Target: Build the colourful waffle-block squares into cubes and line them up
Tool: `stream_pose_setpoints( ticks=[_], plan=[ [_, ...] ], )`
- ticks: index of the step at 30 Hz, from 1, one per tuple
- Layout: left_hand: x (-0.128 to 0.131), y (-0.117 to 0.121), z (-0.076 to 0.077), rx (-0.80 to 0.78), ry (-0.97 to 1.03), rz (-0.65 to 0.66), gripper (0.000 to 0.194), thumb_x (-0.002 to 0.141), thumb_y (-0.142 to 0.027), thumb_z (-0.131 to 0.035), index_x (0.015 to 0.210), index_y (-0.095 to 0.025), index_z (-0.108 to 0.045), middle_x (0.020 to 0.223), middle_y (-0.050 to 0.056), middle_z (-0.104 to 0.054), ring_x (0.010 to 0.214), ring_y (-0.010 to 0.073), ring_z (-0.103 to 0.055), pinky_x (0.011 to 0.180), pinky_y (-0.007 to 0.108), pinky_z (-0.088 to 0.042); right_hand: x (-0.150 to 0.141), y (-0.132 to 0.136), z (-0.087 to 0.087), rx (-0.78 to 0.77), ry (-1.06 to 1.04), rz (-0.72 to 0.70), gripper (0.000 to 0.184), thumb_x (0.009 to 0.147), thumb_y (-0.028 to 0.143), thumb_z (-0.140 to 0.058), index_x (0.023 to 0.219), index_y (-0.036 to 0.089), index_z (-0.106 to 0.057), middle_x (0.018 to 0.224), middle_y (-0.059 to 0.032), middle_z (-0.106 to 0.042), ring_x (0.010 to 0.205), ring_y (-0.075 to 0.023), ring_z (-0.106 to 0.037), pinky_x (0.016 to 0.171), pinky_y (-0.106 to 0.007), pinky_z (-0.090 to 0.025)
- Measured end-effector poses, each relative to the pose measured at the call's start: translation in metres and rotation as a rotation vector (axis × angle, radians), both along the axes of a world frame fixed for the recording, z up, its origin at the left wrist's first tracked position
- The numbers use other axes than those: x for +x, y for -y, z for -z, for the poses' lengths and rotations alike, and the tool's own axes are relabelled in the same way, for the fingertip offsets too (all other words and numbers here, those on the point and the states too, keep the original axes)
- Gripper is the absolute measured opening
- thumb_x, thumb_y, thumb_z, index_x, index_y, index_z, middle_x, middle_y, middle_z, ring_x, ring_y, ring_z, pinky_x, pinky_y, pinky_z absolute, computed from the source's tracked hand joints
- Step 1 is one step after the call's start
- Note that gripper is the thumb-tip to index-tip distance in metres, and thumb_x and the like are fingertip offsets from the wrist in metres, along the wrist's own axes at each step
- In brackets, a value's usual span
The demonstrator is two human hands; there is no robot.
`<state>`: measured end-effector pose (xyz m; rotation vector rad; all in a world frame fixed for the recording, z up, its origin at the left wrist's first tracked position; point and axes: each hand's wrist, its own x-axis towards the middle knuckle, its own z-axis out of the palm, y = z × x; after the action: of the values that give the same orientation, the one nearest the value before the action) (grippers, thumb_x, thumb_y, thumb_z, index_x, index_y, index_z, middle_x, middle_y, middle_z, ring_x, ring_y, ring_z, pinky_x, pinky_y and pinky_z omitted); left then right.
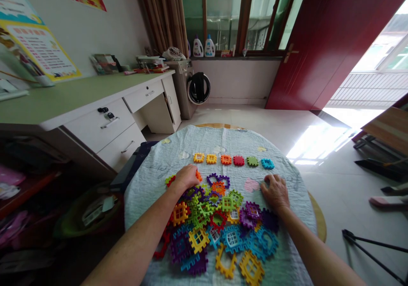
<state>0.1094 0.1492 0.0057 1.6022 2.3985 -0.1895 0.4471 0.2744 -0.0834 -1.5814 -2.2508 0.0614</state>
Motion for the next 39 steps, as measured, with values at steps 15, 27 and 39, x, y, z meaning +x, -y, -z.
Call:
stream_pose_setpoints(
  ticks=[15, 27, 39],
  plan=[
    [-0.001, -0.009, 0.005, -0.005, -0.056, -0.018, 0.032, 0.061, -0.038, -0.067, 0.088, -0.02, -0.067, 0.097, 0.009, -0.07, 0.093, 0.0262, -0.067, 0.074, 0.03, -0.051, -0.003, 0.003, -0.006, -0.033, 0.013, 0.028, 0.013, 0.08, 0.028, -0.055, 0.089, 0.019, -0.06, 0.096, -0.0078, -0.055, 0.091, -0.0228, -0.045, 0.083, -0.033, -0.035],
    [-0.061, -0.016, 0.015, -0.021, -0.048, 0.111, 0.037, 0.063, -0.037, -0.07, 0.095, -0.02, -0.063, 0.107, 0.008, -0.063, 0.098, 0.0235, -0.062, 0.082, 0.03, -0.048, 0.0, 0.0, 0.0, -0.008, 0.0, 0.003, 0.012, 0.079, 0.027, -0.054, 0.087, 0.02, -0.059, 0.094, -0.0068, -0.055, 0.089, -0.0229, -0.045, 0.082, -0.033, -0.034],
    [-0.068, -0.021, 0.014, -0.028, -0.054, 0.142, 0.034, 0.058, -0.034, -0.071, 0.09, -0.022, -0.064, 0.101, 0.005, -0.065, 0.091, 0.022, -0.064, 0.076, 0.028, -0.048, 0.0, 0.0, 0.0, 0.002, 0.001, -0.012, 0.012, 0.079, 0.028, -0.053, 0.086, 0.02, -0.059, 0.094, -0.0069, -0.055, 0.09, -0.0228, -0.046, 0.087, -0.034, -0.035]
  ],
)
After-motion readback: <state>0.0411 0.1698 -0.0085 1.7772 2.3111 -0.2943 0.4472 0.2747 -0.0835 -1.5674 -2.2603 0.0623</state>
